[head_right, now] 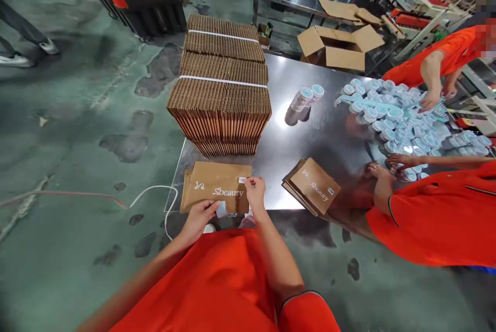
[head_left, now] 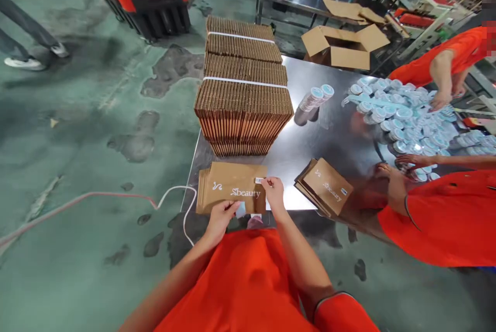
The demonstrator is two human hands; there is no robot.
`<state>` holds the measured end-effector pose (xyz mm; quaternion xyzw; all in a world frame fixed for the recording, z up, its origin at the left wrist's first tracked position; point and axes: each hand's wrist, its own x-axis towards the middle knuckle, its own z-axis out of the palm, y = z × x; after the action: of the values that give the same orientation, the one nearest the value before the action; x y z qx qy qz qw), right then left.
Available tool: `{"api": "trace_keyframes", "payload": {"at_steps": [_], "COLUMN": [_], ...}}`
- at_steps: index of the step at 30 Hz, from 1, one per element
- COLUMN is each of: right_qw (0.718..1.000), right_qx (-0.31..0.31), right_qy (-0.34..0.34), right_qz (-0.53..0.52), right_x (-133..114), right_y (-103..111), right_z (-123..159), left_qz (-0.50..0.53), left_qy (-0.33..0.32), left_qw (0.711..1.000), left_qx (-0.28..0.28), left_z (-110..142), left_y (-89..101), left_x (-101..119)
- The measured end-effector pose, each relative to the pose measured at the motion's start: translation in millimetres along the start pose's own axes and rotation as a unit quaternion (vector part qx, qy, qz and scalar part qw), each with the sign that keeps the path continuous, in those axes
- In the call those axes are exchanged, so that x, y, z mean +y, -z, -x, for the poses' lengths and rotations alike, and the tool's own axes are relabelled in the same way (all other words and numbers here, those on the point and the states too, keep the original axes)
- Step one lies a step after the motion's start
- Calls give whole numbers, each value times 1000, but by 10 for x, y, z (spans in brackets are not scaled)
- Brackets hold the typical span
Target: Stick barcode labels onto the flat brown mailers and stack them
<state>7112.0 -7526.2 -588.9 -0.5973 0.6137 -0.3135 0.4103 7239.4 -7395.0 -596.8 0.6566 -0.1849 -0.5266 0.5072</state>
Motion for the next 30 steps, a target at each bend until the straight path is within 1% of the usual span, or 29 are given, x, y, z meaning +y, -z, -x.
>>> {"api": "trace_keyframes", "payload": {"at_steps": [9,14,23,26,27,28,30], "right_qw": [998,997,978,963,961,963,974], "right_qx": [-17,-11,-13,-23,-26,-30,-39], "right_qy": [19,17,42,19,8,4,18], "right_qz": [58,76,202,269,277,268,222], "right_x": [81,83,9,9,18,31,66], "right_y": [-37,-58,-60,-62,-59,-54,-30], "right_z": [-48,-69,-66,-120,-145,-170,-212], "left_qz": [7,12,13,11,11,9,5], "left_qy": [14,16,8,4,3,2,-2], "left_qw": [1000,1000,1000,1000,1000,1000,1000], "left_qx": [5,1,2,2,2,2,-1], "left_z": [-2,-9,-6,-4,-4,-4,-4], "left_y": [-5,1,-8,-11,-14,-18,-31], "left_x": [7,-16,-15,-13,-10,-8,-4]}}
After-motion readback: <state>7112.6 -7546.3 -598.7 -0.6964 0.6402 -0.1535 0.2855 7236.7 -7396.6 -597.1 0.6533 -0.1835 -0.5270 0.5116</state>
